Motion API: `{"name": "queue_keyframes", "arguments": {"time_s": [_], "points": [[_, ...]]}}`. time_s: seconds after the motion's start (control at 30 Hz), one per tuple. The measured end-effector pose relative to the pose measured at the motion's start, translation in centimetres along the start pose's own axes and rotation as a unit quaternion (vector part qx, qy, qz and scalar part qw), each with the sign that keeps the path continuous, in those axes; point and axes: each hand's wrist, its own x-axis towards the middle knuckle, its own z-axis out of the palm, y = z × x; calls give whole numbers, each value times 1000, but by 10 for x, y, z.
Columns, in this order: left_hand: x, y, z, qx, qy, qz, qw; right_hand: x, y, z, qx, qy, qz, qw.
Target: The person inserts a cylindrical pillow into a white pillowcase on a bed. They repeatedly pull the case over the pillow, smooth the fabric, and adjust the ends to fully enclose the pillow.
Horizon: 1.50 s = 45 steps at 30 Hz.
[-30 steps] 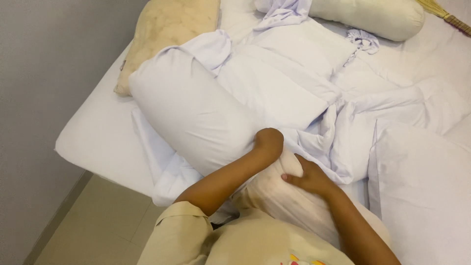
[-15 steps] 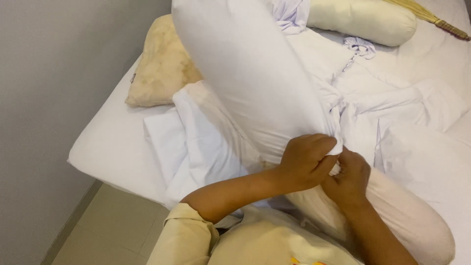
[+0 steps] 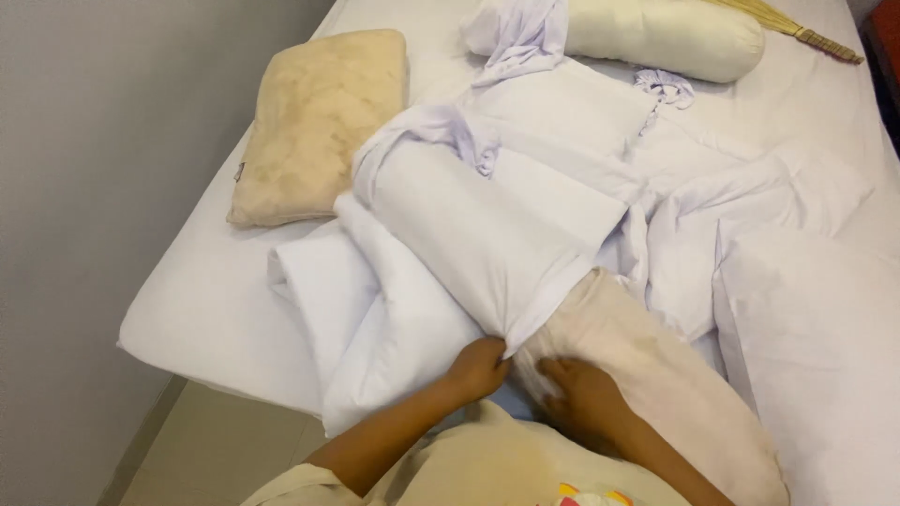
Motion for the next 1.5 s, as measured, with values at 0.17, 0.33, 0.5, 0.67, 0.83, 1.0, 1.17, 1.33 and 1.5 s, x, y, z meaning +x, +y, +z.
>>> {"name": "queue_keyframes", "arguments": {"time_s": [0.17, 0.33, 0.5, 0.67, 0.83, 1.0, 1.17, 1.33, 1.5], "points": [[13, 8, -105, 51, -191, 20, 980, 41, -45, -70, 120, 70, 117, 983], [60, 1, -189, -114, -10, -53, 992, 101, -21, -36, 45, 190, 151, 969], [145, -85, -230, 208, 276, 119, 931, 110, -27, 19, -121, 227, 102, 961], [241, -167, -271, 253, 155, -32, 954, 98, -26, 45, -133, 224, 140, 955], [333, -210, -309, 310, 102, -137, 935, 92, -32, 58, -139, 274, 143, 941], [403, -264, -308, 229, 15, -221, 948, 84, -30, 81, -149, 303, 176, 925], [453, -309, -330, 3, 130, -125, 984, 74, -9, 101, -157, 307, 184, 920], [375, -315, -432, -326, 354, -122, 868, 61, -2, 116, -157, 331, 160, 917], [298, -356, -460, -469, 355, -324, 741, 66, 2, 107, -175, 323, 124, 922]]}}
